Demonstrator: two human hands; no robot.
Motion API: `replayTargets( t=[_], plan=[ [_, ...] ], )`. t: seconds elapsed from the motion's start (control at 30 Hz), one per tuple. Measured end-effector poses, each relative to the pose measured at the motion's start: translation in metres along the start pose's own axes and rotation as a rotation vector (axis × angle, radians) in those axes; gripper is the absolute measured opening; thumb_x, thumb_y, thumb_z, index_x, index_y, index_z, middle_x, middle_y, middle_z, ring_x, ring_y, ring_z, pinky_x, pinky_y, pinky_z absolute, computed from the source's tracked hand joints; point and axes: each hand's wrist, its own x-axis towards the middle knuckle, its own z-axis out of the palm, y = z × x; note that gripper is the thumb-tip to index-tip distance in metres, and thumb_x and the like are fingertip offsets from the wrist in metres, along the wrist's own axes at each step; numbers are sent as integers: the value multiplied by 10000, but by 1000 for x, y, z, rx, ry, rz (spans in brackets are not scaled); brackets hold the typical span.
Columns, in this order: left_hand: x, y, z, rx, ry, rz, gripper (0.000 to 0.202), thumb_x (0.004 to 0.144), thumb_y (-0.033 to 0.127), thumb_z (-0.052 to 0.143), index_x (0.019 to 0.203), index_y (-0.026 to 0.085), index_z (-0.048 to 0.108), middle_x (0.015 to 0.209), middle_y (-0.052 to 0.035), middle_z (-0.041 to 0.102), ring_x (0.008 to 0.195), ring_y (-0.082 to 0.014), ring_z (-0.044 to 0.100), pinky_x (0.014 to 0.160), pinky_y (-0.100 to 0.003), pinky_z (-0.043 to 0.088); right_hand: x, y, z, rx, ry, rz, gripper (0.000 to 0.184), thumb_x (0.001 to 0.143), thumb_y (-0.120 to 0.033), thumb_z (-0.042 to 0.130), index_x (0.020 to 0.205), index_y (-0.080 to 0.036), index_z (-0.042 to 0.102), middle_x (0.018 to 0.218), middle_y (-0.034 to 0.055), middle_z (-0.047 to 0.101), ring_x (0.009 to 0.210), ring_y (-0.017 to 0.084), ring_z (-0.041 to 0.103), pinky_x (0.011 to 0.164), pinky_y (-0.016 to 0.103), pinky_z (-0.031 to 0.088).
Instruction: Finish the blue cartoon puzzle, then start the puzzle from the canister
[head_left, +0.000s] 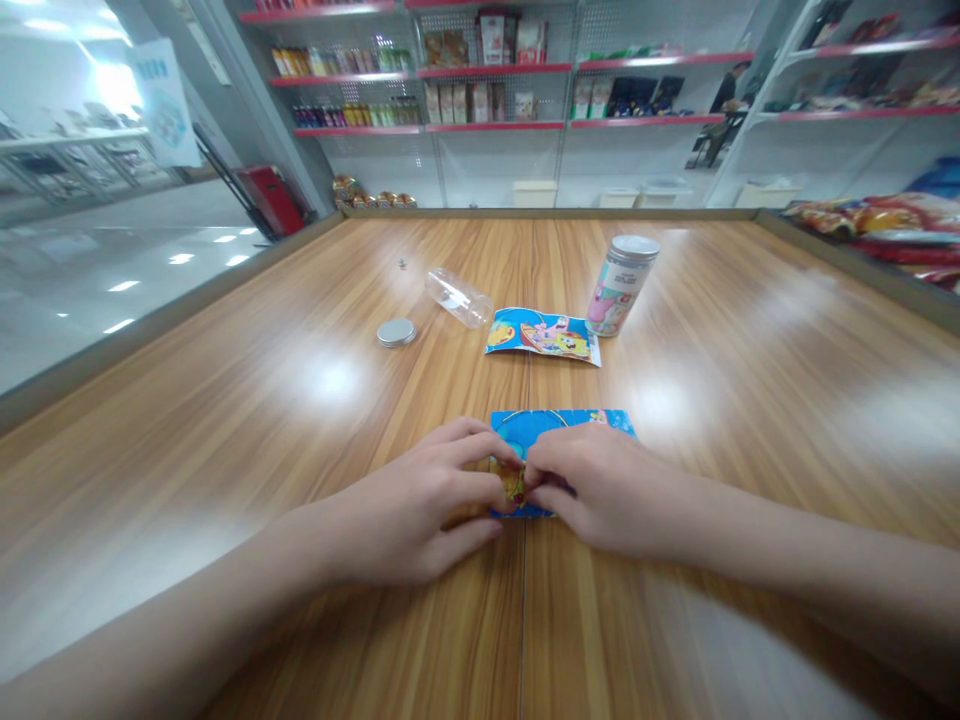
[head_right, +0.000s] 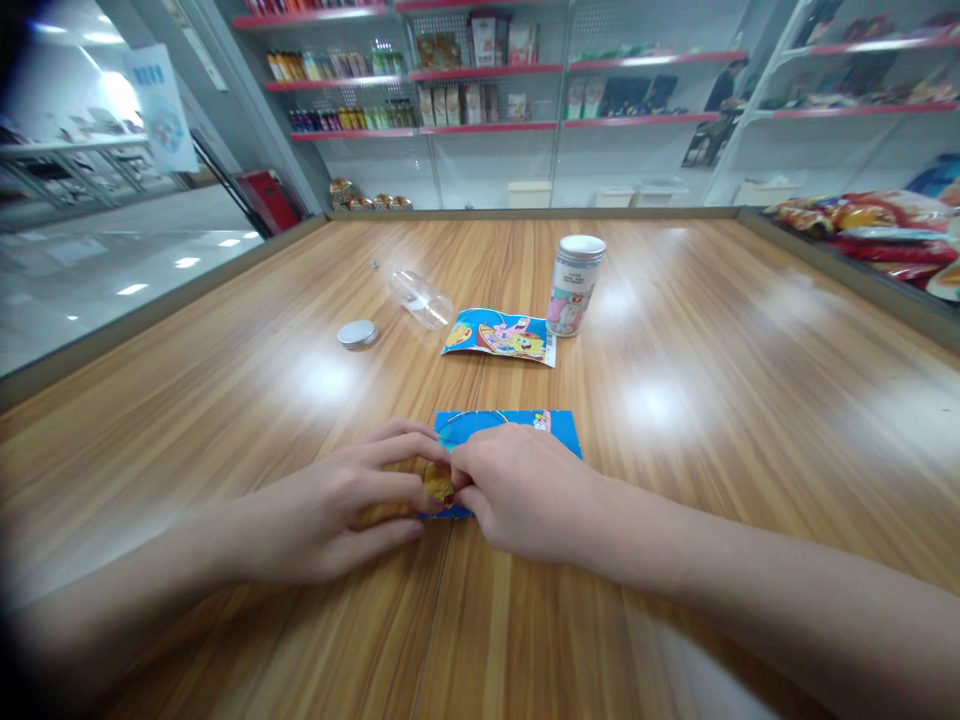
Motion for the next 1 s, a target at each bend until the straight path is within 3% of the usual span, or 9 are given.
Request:
replayTargets(
  t=[0.33,0.57,0.67,0.8,0.87,0.93,1.0],
  plan=[
    [-1,0,1,3,13,5,160,941,162,588,1048,204,698,1330,-95,576,1249,-261,506,1103,-462,445,-4,-18,3,-144,14,200,77,844,-126,606,785,-165,638,793,52,700,707,175,625,565,284,282],
    [-2,-1,1,-3,23,3,137,942,168,591,1022,203,697,1268,-99,602,1215,-257,523,1082,-451,469,-5,-18,11,-140,37,190,74,831,-148,605,766,-172,628,758,53,697,672,172,612,548,285,252],
    [-2,-1,2,10,19,8,156,948,165,576,1039,204,697,1278,-100,598,1239,-257,517,1097,-452,464,-5,-11,1,-94,133,149,137,889,-208,576,761,-174,613,711,27,667,620,137,570,554,277,260],
    [-2,-1,4,27,90,38,244,954,159,562,1170,192,671,1355,-119,575,1303,-264,510,1135,-459,448,-5,-6,-9,-123,408,34,212,969,-286,483,835,-162,589,728,30,650,589,121,529,563,276,284],
    [-1,-2,4,34,80,61,256,954,162,570,1185,195,673,1351,-105,600,1309,-259,530,1184,-473,405,-5,-6,-4,-212,342,-66,189,939,-253,482,819,-154,590,728,52,662,593,140,547,565,290,283],
    [0,-3,3,29,35,85,237,955,151,570,1146,210,696,1272,-75,658,1249,-235,590,1211,-466,382,-4,-6,6,-312,137,-146,118,865,-204,519,816,-146,610,720,75,683,574,160,558,541,301,247],
    [0,-5,2,22,15,100,213,955,135,562,1071,219,720,1194,-55,696,1176,-214,637,1202,-446,401,-1,-6,13,-336,19,-161,109,838,-185,532,852,-143,632,762,90,713,587,172,582,532,303,234]
  ],
)
